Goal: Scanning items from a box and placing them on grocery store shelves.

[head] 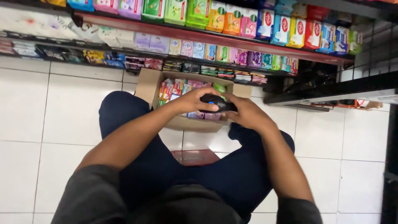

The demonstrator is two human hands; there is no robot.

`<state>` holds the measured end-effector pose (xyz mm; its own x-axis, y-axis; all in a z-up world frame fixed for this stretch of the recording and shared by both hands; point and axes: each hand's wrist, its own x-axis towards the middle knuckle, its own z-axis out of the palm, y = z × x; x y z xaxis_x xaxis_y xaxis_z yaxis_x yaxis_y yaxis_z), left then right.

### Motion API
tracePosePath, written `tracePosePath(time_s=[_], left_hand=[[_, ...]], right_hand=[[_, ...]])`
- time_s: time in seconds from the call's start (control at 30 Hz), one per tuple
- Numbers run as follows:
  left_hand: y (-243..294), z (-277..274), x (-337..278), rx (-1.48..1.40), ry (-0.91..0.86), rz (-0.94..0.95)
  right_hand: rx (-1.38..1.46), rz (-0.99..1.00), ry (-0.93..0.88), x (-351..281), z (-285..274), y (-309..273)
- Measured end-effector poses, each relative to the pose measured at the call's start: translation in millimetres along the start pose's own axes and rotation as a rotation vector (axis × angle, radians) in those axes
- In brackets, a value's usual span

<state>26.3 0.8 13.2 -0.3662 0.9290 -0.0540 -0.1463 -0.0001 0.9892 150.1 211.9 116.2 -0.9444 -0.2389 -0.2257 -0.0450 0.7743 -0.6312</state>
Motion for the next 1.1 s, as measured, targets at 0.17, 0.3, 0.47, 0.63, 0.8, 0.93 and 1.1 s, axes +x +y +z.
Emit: tracePosePath(time_s=[0.17, 0.3, 0.47, 0.63, 0.8, 0.93, 1.1], left_hand=[[-87, -2, 6, 0.498, 0.032, -0.130], [-147, -3, 18, 0.870, -0.194, -0.500], [-199, 13, 61, 1.064, -0.449, -0.568], [-247, 51, 90, 1.103, -0.122, -0.345], [-259, 83, 101, 1.028, 0.135, -0.536], [-247, 74, 103, 1.070, 0.253, -0.406], [-234, 22, 99, 0.916, 0.182, -0.177]], right_hand=[[0.059, 0.266, -0.193, 4, 34, 55], [-0.235, 0.559, -0.328, 5, 37, 91], [-0.232, 0.622, -0.260, 4, 32, 119], [-0.139, 0.656, -0.216, 9, 29, 132], [-0.083, 0.585, -0.172, 11, 31, 137], [-0.053, 0.562, -0.166, 7, 32, 142], [-0.007, 0.512, -0.060, 10, 27, 132]])
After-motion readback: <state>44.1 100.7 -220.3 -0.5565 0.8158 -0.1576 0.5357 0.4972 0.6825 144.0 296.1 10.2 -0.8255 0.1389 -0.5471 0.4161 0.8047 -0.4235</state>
